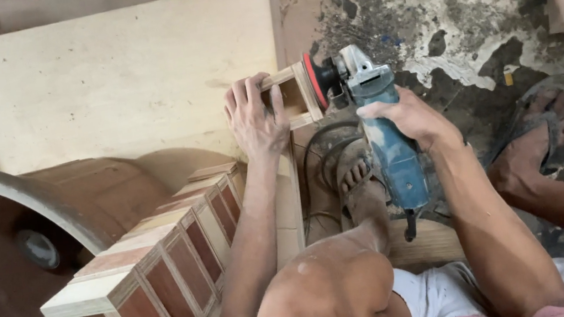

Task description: The person sits on the floor and uses an angle grinder with a sanding disc to smooth the edges of small wooden boxes. They handle each box one at a time, rotating it to sand multiple sides before setting it aside.

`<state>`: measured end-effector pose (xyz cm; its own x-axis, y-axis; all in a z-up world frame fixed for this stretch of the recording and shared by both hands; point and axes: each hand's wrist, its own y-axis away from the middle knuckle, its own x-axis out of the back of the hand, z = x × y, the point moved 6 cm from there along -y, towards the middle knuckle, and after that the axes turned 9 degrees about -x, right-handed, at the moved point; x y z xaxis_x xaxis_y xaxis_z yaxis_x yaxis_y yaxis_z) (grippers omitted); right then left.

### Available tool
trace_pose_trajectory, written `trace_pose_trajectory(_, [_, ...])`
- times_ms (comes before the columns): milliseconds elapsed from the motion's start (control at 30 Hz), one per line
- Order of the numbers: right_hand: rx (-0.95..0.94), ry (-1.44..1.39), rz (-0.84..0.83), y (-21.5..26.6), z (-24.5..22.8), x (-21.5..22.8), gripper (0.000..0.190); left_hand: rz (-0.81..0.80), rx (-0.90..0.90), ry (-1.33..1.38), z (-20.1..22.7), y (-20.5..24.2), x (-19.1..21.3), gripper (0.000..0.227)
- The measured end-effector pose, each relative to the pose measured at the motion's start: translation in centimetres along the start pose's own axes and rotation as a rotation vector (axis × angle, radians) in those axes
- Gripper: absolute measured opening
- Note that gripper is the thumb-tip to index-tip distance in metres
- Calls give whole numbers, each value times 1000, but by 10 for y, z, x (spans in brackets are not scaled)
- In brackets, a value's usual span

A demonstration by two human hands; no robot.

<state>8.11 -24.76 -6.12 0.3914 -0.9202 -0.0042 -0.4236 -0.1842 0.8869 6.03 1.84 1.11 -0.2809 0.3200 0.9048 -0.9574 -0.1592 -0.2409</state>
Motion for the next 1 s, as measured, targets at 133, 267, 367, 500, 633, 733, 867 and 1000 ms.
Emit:
trace_pose_trajectory(133, [-7,5,-32,27,-11,-15,49,-23,12,24,1,2,1,21])
trace_pose_trajectory(267, [-28,16,-36,30,-4,-17,53,-30,25,4,0,3,0,22])
trace_pose_trajectory(367, [-66,24,-35,27,18,-21,58,-31,31,13,1,3,-1,23])
trace_pose_trajectory(500, [-105,29,-31,44,19,-22,63,-44,39,14,-1,4,-2,24])
trace_pose_trajectory(633, [-102,44,-19,58,22,-17,68,-27,14,15,-1,7,-3,25])
trace_pose_trajectory(733, [-66,158,-44,55,24,-10,86,-38,22,14,-7,7,-5,26])
trace_pose_trajectory(867, [-28,32,-10,56,24,3,59,-73,45,20,-2,13,5,30])
trace_pose_trajectory(1000, [-27,35,-30,54,25,2,66,-82,152,44,4,10,14,32])
